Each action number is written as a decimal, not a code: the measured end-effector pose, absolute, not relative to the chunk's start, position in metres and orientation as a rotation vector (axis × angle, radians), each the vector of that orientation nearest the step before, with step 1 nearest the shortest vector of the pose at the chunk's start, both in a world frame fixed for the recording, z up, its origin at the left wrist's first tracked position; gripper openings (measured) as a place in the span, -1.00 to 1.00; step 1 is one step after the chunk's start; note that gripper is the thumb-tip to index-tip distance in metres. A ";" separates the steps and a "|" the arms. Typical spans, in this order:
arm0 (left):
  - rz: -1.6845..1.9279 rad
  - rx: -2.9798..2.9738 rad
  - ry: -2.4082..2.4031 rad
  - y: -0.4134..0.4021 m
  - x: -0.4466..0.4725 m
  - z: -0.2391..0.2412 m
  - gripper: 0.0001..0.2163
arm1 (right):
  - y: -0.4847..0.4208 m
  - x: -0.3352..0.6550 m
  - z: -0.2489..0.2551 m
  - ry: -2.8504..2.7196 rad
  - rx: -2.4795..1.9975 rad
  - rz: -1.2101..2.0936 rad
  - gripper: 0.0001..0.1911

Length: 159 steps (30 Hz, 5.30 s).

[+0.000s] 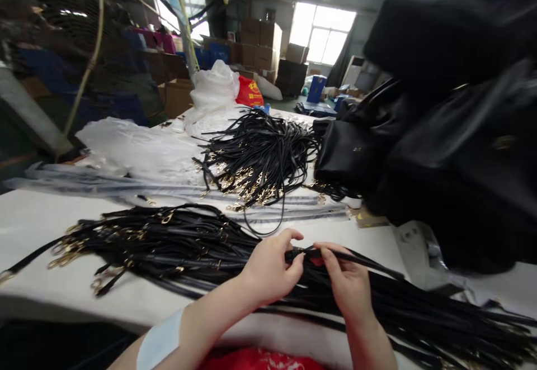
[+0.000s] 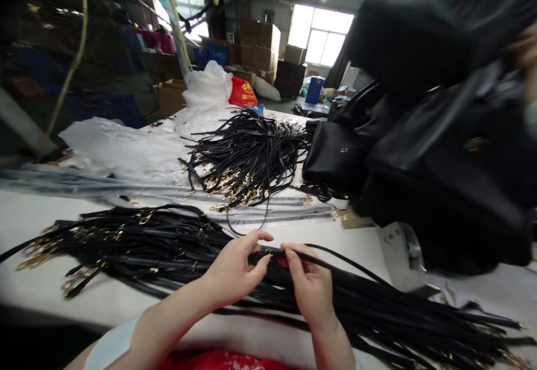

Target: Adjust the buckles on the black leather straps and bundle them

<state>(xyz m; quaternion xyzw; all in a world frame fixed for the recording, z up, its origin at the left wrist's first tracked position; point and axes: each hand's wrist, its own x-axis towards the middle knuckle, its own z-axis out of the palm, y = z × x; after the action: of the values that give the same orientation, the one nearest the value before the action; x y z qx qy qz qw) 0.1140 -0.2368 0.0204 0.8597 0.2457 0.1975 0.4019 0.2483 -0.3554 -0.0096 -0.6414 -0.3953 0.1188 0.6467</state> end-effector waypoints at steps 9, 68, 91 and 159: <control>0.497 2.170 0.650 -0.243 0.124 0.008 -0.76 | -0.349 0.236 -0.015 -1.037 -1.534 0.232 -0.77; 0.635 1.952 0.295 -0.241 0.109 0.008 -0.66 | -0.355 0.241 0.022 -1.341 -1.667 0.213 -0.76; 0.628 1.892 0.583 -0.212 0.099 0.026 -0.48 | -0.370 0.253 0.014 -1.394 -1.679 0.132 -0.87; 0.732 2.696 0.870 -0.132 0.006 0.057 -0.90 | -0.366 0.311 -0.026 -1.343 -1.873 0.552 -0.58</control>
<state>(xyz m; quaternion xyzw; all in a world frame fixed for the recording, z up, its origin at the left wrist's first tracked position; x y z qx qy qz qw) 0.0065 -0.1320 0.0567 0.9161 0.2956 0.2487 0.1076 0.3108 -0.3657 -0.0258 -0.7321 -0.5251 0.2158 0.3765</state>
